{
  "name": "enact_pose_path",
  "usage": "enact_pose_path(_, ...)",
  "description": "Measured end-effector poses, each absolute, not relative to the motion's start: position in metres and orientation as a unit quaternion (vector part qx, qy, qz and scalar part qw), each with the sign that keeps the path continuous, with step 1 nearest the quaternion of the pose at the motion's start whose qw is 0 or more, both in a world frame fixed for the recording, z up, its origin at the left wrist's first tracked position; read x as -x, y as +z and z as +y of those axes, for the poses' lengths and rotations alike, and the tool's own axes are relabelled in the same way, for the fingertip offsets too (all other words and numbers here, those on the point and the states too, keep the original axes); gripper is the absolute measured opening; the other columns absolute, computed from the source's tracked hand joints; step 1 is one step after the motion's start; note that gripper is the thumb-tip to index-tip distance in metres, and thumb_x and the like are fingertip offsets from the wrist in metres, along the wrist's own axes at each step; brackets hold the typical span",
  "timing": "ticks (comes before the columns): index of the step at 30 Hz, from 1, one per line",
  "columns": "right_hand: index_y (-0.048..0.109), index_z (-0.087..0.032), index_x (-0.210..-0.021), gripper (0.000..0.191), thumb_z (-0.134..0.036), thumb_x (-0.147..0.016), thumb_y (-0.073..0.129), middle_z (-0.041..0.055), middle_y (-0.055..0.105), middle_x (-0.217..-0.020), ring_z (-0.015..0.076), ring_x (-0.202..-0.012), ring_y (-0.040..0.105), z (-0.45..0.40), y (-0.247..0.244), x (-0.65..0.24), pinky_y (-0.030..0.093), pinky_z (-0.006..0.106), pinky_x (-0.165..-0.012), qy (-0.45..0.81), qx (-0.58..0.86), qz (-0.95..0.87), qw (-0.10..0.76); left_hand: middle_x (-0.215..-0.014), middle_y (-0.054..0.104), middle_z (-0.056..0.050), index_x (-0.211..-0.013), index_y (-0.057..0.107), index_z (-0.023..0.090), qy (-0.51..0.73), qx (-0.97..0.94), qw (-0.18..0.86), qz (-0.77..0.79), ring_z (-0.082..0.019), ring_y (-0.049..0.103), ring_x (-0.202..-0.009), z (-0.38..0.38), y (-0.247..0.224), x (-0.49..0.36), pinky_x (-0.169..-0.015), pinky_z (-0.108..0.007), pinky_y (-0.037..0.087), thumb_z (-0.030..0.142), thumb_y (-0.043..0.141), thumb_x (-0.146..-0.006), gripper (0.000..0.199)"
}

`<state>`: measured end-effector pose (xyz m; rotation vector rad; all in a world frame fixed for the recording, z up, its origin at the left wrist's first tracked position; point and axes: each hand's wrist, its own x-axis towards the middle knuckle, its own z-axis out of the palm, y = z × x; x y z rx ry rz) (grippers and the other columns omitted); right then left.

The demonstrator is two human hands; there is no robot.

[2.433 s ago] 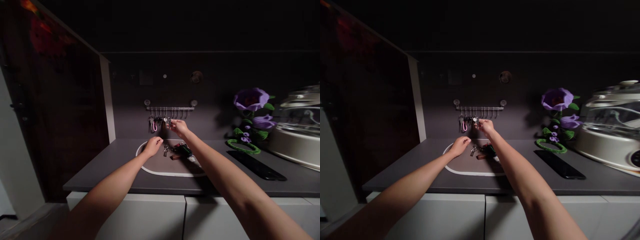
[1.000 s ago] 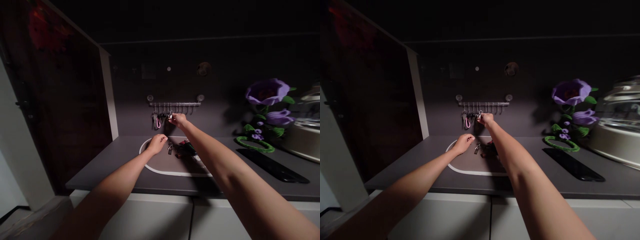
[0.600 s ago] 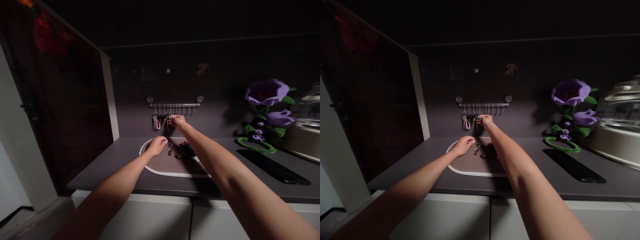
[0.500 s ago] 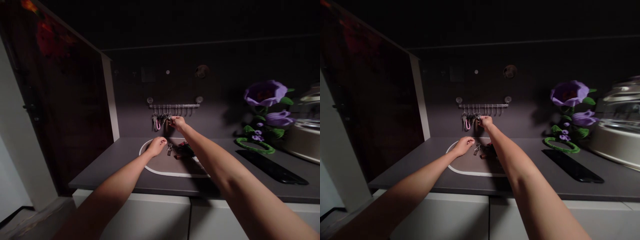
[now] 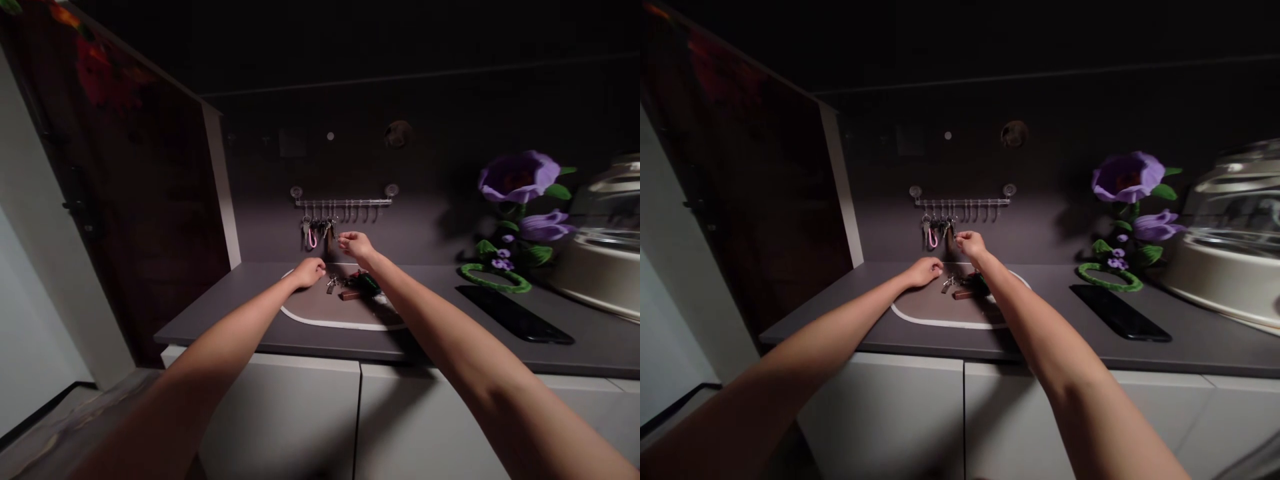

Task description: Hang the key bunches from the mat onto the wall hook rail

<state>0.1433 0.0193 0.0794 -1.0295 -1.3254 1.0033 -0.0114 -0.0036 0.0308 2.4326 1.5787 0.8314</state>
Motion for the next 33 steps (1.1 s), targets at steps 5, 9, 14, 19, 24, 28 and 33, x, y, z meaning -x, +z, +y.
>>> enact_pose_path(5, 0.059, -0.011, -0.080, 0.010, -0.012, -0.075, 0.051, 0.0052, 0.064, -0.075, 0.0073, -0.063, 0.055, 0.008, 0.065, -0.156, 0.044, 0.020, -0.062, 0.360, 0.419, -0.645, 0.527, -0.079, 0.066, -0.007, -0.085, 0.067, 0.012, 0.315, -0.781, 0.072, 0.534, -0.017, 0.057, -0.072, 0.000, 0.037, -0.005, -0.072, -0.025, 0.042, 0.013, 0.054, -0.071, 0.019)
enact_pose_path(9, 0.061, -0.012, -0.084, 0.013, -0.015, -0.075, 0.053, 0.0062, 0.066, -0.081, 0.0103, -0.070, 0.058, 0.005, 0.050, -0.167, 0.045, 0.024, -0.071, 0.251, 0.434, -0.708, 0.497, -0.082, 0.066, -0.008, -0.080, 0.068, 0.014, 0.371, -0.755, 0.074, 0.536, -0.018, 0.058, -0.076, 0.007, 0.027, -0.020, -0.075, -0.027, 0.042, 0.013, 0.055, -0.071, 0.015)
enact_pose_path(14, 0.063, -0.014, -0.088, 0.015, -0.017, -0.077, 0.054, 0.0050, 0.068, -0.084, 0.0125, -0.077, 0.060, 0.002, 0.038, -0.180, 0.044, 0.025, -0.075, 0.129, 0.453, -0.771, 0.429, -0.089, 0.067, -0.009, -0.083, 0.067, 0.014, 0.400, -0.725, 0.085, 0.554, -0.018, 0.059, -0.082, 0.017, 0.010, -0.026, -0.079, -0.028, 0.042, 0.016, 0.052, -0.074, 0.018)
enact_pose_path(19, 0.065, -0.015, -0.089, 0.017, -0.017, -0.079, 0.052, 0.0064, 0.068, -0.090, 0.0145, -0.084, 0.060, 0.004, 0.040, -0.185, 0.042, 0.023, -0.076, 0.045, 0.470, -0.814, 0.339, -0.096, 0.066, -0.010, -0.090, 0.066, 0.014, 0.365, -0.760, 0.074, 0.532, -0.019, 0.059, -0.087, 0.026, 0.000, -0.023, -0.080, -0.030, 0.042, 0.021, 0.049, -0.077, 0.022)
enact_pose_path(24, 0.066, -0.015, -0.091, 0.020, -0.020, -0.079, 0.051, 0.0074, 0.068, -0.094, 0.0152, -0.086, 0.060, 0.007, 0.039, -0.184, 0.040, 0.021, -0.075, 0.013, 0.486, -0.830, 0.272, -0.082, 0.067, -0.005, -0.081, 0.067, 0.015, 0.363, -0.760, 0.108, 0.528, -0.015, 0.059, -0.075, 0.028, -0.003, -0.020, -0.074, -0.026, 0.044, 0.022, 0.051, -0.076, 0.017)
enact_pose_path(28, 0.066, -0.015, -0.092, 0.021, -0.021, -0.079, 0.051, 0.0073, 0.068, -0.094, 0.0151, -0.084, 0.060, 0.009, 0.036, -0.183, 0.039, 0.020, -0.072, -0.002, 0.493, -0.836, 0.240, -0.079, 0.067, -0.004, -0.076, 0.066, 0.014, 0.377, -0.751, 0.121, 0.529, -0.014, 0.058, -0.072, 0.026, -0.003, -0.019, -0.072, -0.026, 0.044, 0.020, 0.055, -0.073, 0.013)
enact_pose_path(33, 0.068, -0.016, -0.090, 0.020, -0.021, -0.078, 0.053, 0.0067, 0.068, -0.091, 0.0150, -0.080, 0.060, 0.010, 0.036, -0.182, 0.038, 0.020, -0.069, -0.015, 0.485, -0.845, 0.225, -0.073, 0.065, -0.003, -0.069, 0.064, 0.013, 0.406, -0.743, 0.141, 0.513, -0.013, 0.055, -0.069, 0.020, 0.003, -0.019, -0.073, -0.026, 0.043, 0.016, 0.057, -0.071, 0.008)
